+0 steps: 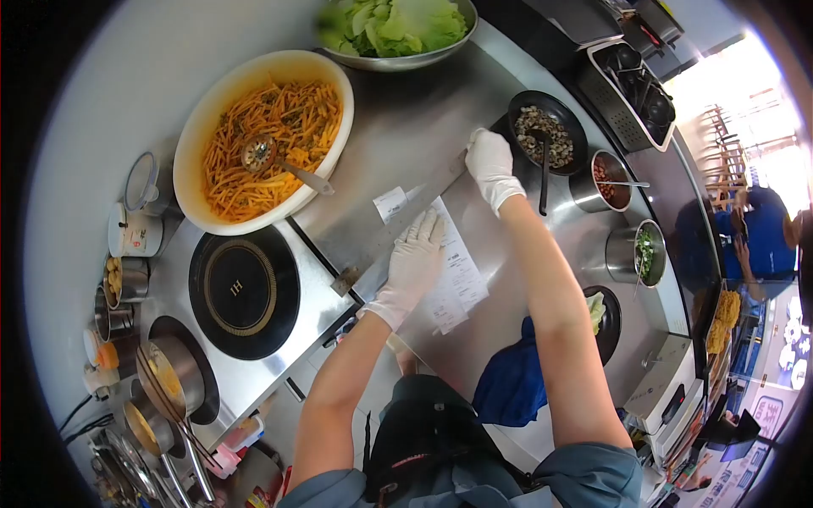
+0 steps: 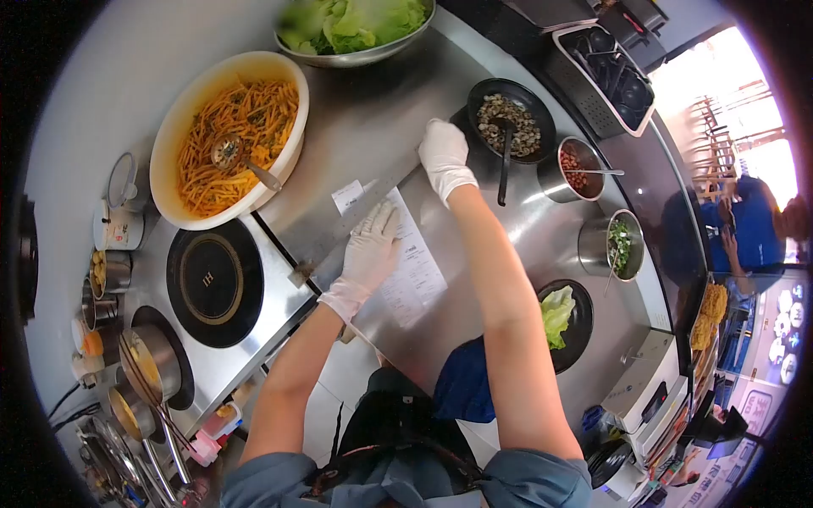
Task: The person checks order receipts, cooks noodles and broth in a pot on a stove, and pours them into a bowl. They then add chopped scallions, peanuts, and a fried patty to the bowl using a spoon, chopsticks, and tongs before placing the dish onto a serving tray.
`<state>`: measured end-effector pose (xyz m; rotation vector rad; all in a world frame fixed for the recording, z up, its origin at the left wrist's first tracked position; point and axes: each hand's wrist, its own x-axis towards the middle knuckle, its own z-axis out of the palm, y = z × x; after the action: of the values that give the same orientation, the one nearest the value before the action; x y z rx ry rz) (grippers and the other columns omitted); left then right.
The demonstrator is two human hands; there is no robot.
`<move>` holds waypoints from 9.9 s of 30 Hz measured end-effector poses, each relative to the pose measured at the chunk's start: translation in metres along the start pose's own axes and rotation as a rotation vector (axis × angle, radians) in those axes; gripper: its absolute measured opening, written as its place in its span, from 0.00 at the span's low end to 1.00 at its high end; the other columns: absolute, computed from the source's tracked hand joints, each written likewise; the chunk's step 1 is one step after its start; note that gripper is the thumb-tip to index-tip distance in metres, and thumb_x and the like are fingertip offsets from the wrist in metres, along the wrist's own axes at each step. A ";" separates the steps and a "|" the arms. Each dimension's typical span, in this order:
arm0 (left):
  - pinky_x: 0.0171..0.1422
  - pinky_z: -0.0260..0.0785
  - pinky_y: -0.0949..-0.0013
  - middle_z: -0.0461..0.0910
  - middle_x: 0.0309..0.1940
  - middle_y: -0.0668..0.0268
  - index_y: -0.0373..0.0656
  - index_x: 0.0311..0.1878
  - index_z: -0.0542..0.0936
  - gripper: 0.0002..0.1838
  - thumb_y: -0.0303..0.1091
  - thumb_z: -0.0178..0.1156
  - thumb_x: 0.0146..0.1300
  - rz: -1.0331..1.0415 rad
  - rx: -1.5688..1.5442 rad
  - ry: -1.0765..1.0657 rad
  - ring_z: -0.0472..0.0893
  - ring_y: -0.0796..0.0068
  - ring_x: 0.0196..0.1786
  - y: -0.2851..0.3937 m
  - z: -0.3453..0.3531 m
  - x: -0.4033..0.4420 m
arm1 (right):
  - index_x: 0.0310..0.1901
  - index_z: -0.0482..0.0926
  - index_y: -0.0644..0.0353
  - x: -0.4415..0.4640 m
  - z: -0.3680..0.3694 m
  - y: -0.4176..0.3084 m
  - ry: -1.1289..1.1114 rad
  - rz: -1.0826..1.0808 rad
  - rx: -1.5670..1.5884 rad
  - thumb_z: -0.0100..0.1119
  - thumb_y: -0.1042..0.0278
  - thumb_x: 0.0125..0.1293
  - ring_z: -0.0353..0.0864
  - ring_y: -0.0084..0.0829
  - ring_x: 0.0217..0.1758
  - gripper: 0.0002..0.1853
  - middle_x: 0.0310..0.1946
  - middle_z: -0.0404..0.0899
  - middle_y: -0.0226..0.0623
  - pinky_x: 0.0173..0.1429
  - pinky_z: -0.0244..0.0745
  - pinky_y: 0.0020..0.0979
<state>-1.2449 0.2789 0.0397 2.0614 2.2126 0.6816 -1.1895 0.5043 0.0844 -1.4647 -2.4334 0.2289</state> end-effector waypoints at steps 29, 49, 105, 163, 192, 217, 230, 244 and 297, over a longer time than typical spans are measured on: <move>0.61 0.68 0.56 0.78 0.50 0.49 0.32 0.48 0.80 0.14 0.30 0.57 0.63 0.244 -0.268 0.115 0.76 0.50 0.54 0.185 -0.092 -0.195 | 0.51 0.78 0.66 -0.663 -0.280 0.171 0.320 1.056 0.890 0.54 0.67 0.69 0.77 0.19 0.33 0.14 0.34 0.81 0.30 0.41 0.75 0.24; 0.41 0.73 0.59 0.82 0.34 0.59 0.42 0.49 0.80 0.14 0.32 0.59 0.60 1.158 -0.639 -0.782 0.81 0.59 0.36 0.701 0.021 -0.475 | 0.51 0.79 0.62 -1.160 -0.438 0.323 0.498 1.309 0.588 0.56 0.65 0.66 0.81 0.26 0.34 0.15 0.36 0.83 0.39 0.44 0.77 0.28; 0.27 0.71 0.65 0.81 0.28 0.63 0.48 0.45 0.81 0.09 0.32 0.62 0.60 0.132 -0.342 0.025 0.80 0.65 0.24 1.578 0.294 -0.555 | 0.46 0.75 0.64 -1.299 -0.901 1.751 0.442 0.938 -0.334 0.51 0.69 0.67 0.72 0.31 0.42 0.11 0.39 0.75 0.36 0.47 0.67 0.35; 0.61 0.67 0.64 0.77 0.52 0.64 0.39 0.58 0.70 0.20 0.37 0.58 0.67 -0.829 -1.960 0.623 0.76 0.73 0.54 0.716 -0.041 -0.637 | 0.60 0.72 0.67 -0.945 -0.373 0.300 -0.785 -0.213 0.917 0.57 0.74 0.63 0.81 0.24 0.46 0.23 0.46 0.81 0.41 0.50 0.74 0.24; 0.49 0.73 0.63 0.81 0.42 0.53 0.31 0.51 0.76 0.22 0.36 0.64 0.59 -0.688 -0.573 0.566 0.82 0.61 0.43 0.094 -0.059 0.021 | 0.58 0.76 0.54 -0.263 -0.118 0.038 0.040 0.084 0.346 0.50 0.69 0.64 0.81 0.47 0.42 0.20 0.41 0.81 0.50 0.47 0.74 0.42; 0.78 0.39 0.50 0.53 0.73 0.52 0.37 0.70 0.59 0.44 0.53 0.60 0.56 -0.224 0.041 -0.341 0.51 0.57 0.76 0.090 0.007 0.043 | 0.30 0.79 0.62 0.005 0.014 0.021 -0.111 -0.130 0.005 0.61 0.68 0.56 0.83 0.50 0.39 0.06 0.32 0.82 0.51 0.44 0.77 0.44; 0.70 0.53 0.56 0.65 0.65 0.56 0.39 0.64 0.68 0.38 0.49 0.65 0.53 -0.195 -0.219 0.005 0.62 0.59 0.69 0.082 -0.014 -0.005 | 0.39 0.81 0.63 -0.029 -0.012 0.007 0.009 -0.074 0.298 0.60 0.66 0.60 0.82 0.48 0.41 0.10 0.37 0.81 0.49 0.47 0.76 0.41; 0.55 0.68 0.64 0.81 0.44 0.63 0.46 0.47 0.82 0.16 0.28 0.66 0.53 -0.186 -0.485 0.302 0.78 0.61 0.49 0.086 -0.081 -0.133 | 0.53 0.75 0.69 -0.261 -0.097 -0.031 -0.474 0.517 1.244 0.62 0.66 0.64 0.80 0.27 0.39 0.19 0.39 0.81 0.41 0.45 0.75 0.26; 0.47 0.76 0.71 0.82 0.40 0.66 0.37 0.53 0.78 0.17 0.39 0.55 0.69 -0.014 -1.317 -1.057 0.81 0.77 0.41 0.687 0.162 0.070 | 0.61 0.74 0.52 -0.541 -0.311 0.438 0.529 0.857 0.309 0.54 0.81 0.62 0.79 0.35 0.34 0.25 0.35 0.80 0.47 0.43 0.74 0.31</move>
<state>-0.5550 0.4052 0.1464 1.1593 0.7472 0.5506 -0.4837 0.2287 0.1657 -1.9999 -1.2098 0.3176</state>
